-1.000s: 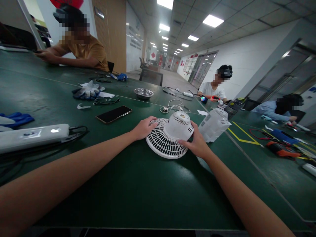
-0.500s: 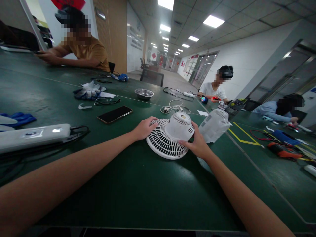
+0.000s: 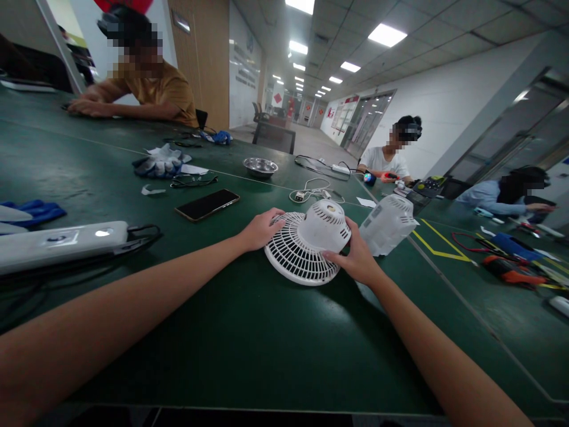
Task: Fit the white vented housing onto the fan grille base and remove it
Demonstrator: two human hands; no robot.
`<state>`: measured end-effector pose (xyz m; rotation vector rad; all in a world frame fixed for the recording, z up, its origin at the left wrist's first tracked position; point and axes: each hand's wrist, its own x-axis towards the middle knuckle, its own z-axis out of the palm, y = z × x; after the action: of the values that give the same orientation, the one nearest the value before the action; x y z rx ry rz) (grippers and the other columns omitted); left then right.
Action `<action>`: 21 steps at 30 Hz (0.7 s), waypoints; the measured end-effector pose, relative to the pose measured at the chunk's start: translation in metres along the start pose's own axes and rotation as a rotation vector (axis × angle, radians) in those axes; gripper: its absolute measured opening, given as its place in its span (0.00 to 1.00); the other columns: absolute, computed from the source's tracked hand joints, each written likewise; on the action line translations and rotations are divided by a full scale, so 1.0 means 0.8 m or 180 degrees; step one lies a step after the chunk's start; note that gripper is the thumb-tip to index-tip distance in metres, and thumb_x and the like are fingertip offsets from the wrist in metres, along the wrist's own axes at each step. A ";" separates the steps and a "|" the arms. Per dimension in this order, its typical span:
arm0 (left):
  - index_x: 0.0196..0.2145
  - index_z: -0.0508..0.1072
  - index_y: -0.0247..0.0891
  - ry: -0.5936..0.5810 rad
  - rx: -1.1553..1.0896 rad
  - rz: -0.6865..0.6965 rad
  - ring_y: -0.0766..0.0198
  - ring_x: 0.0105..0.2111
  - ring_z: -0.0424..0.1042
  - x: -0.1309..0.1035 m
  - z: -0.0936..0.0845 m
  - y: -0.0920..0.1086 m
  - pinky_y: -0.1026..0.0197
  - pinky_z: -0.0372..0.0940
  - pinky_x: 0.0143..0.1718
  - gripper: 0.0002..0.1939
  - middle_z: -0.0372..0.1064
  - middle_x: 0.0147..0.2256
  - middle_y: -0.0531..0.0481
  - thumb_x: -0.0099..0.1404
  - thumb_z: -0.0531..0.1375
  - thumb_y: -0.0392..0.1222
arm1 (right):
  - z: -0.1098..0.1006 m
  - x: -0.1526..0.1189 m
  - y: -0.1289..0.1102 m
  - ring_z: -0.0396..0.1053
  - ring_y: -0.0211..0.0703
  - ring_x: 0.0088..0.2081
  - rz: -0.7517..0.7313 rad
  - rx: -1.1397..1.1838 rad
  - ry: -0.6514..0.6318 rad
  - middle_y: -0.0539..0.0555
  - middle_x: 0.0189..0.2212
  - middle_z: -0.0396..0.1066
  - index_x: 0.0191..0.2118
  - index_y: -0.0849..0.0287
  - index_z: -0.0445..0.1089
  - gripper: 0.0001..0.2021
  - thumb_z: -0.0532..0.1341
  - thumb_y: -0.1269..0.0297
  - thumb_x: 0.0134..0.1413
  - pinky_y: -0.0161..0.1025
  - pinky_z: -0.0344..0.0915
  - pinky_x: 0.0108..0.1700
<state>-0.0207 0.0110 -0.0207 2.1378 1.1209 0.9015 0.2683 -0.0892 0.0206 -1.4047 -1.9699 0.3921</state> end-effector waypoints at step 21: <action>0.60 0.67 0.39 0.0011 0.0027 0.0010 0.50 0.56 0.72 0.001 0.000 -0.001 0.48 0.65 0.58 0.26 0.71 0.58 0.40 0.72 0.51 0.55 | 0.001 0.001 0.008 0.70 0.66 0.58 -0.0019 -0.0091 0.0030 0.66 0.61 0.67 0.71 0.54 0.44 0.52 0.72 0.44 0.48 0.64 0.67 0.60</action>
<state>-0.0206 0.0116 -0.0210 2.1462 1.1252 0.9039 0.2720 -0.0862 0.0164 -1.4158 -1.9790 0.3553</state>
